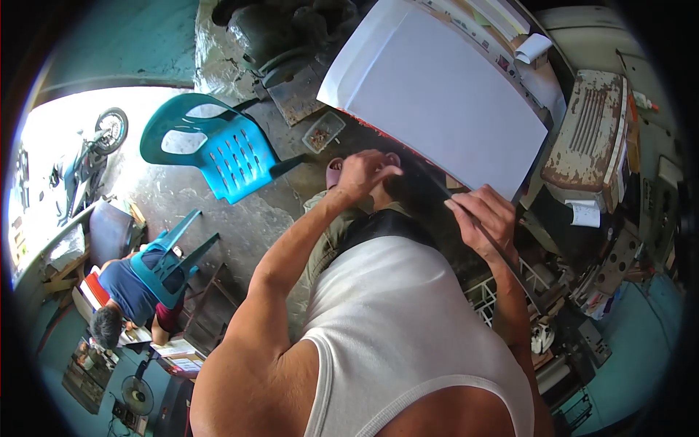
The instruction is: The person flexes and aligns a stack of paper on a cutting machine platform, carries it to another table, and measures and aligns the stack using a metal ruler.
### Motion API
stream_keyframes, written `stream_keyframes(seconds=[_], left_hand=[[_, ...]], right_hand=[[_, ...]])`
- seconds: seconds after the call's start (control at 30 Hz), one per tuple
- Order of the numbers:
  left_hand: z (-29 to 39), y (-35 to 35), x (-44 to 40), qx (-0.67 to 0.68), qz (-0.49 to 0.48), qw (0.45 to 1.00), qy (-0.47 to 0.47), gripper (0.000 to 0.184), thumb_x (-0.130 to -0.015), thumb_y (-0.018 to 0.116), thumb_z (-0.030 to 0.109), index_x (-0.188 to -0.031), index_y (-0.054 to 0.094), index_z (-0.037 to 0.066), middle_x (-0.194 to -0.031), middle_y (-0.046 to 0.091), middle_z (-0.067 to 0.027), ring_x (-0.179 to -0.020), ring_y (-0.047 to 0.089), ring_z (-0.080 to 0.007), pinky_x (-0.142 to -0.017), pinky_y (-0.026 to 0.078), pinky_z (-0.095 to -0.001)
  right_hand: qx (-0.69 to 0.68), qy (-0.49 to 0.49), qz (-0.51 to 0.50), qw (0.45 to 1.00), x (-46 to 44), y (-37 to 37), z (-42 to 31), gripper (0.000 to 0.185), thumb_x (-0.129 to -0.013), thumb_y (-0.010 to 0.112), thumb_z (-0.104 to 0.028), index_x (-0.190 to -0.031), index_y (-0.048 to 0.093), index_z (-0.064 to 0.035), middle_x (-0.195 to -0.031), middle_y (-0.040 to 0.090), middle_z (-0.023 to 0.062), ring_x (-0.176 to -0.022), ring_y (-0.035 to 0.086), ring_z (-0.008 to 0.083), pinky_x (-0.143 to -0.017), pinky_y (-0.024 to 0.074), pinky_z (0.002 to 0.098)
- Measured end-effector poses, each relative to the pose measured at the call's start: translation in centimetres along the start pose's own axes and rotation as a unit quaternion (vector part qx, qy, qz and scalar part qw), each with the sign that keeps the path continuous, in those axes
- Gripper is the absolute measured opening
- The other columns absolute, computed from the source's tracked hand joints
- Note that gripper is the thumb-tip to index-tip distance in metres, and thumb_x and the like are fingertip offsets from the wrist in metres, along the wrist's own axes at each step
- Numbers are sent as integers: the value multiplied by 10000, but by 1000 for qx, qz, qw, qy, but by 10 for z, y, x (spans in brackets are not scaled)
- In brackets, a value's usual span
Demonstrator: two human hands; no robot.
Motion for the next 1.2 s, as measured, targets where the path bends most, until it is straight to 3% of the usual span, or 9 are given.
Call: stream_keyframes(seconds=[0.1, 0.23, 0.33, 0.4, 0.73, 0.87, 0.97, 1.03, 1.2], left_hand=[[-25, -41, 15, 48, 41, 992, -107, 246, -799, 791, 293, -835, 726, 59, -799, 678, -100, -702, 674, -260, -618, 526, -360], [-21, -101, 13, -21, 150, 987, -61, 251, -772, 822, 181, -960, 710, 59, -862, 691, -90, -774, 673, -228, -675, 524, -334], [12, -135, -1, -110, 213, 967, 82, 408, -751, 824, 105, -1122, 656, 81, -1130, 636, -111, -972, 634, -275, -800, 523, -377], [46, -146, -11, -180, 227, 939, 186, 443, -735, 833, 103, -1140, 653, 85, -1171, 617, -123, -1046, 606, -316, -862, 511, -408], [72, -138, -45, -288, 93, 885, 355, 452, -757, 806, 82, -1190, 692, 143, -1200, 635, -81, -1051, 607, -289, -864, 503, -406], [66, -135, -49, -298, 97, 865, 392, 373, -784, 767, 46, -1146, 703, 108, -1154, 653, -58, -980, 629, -267, -837, 500, -380], [62, -133, -48, -305, 102, 858, 401, 361, -797, 749, 22, -1146, 701, 99, -1168, 651, -58, -955, 636, -257, -819, 500, -371], [58, -132, -47, -308, 102, 859, 396, 357, -819, 731, 13, -1165, 701, 94, -1173, 660, -74, -985, 638, -252, -827, 506, -364], [54, -128, -39, -346, 101, 856, 371, 399, -828, 709, 0, -1216, 679, 87, -1207, 646, -75, -960, 637, -254, -803, 503, -372]], right_hand=[[-6, 15, 23, 1000, 17, 3, -12, 160, -723, 775, 25, -799, 644, -28, -720, 598, 51, -610, 584, 221, -537, 489, 315], [-33, 77, 51, 995, 52, 6, -15, 154, -737, 761, 63, -826, 673, -26, -739, 631, 59, -617, 600, 201, -535, 479, 297], [-16, 97, 83, 992, 80, 4, -21, 160, -736, 763, 62, -829, 672, -31, -730, 623, 58, -611, 597, 199, -530, 476, 300], [-10, 121, 108, 987, 100, 4, -27, 162, -740, 764, 63, -831, 671, -32, -722, 615, 61, -606, 592, 191, -527, 471, 296], [-46, 321, 222, 920, 203, 43, -42, 114, -792, 736, 41, -842, 667, -34, -701, 571, 54, -584, 549, 163, -522, 431, 289], [-88, 345, 249, 901, 213, 56, -41, 96, -798, 732, 36, -827, 662, -24, -702, 573, 63, -613, 557, 173, -549, 438, 289], [-14, 301, 228, 926, 203, 46, -37, 68, -839, 698, 19, -889, 669, -17, -731, 582, 77, -654, 576, 191, -603, 463, 308], [-19, 302, 291, 907, 192, 39, -33, 98, -875, 649, 19, -968, 646, -14, -808, 611, 89, -688, 596, 219, -648, 484, 335], [-45, 311, 286, 905, 144, 20, -15, 261, -897, 591, 26, -1154, 596, -15, -909, 645, 85, -729, 621, 242, -671, 511, 335]])
Point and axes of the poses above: each hand's wrist, its own x-axis away from the middle knuckle, its own y-axis out of the palm, z = x × y, the point moved 3 cm from there along -x, towards the middle knuckle
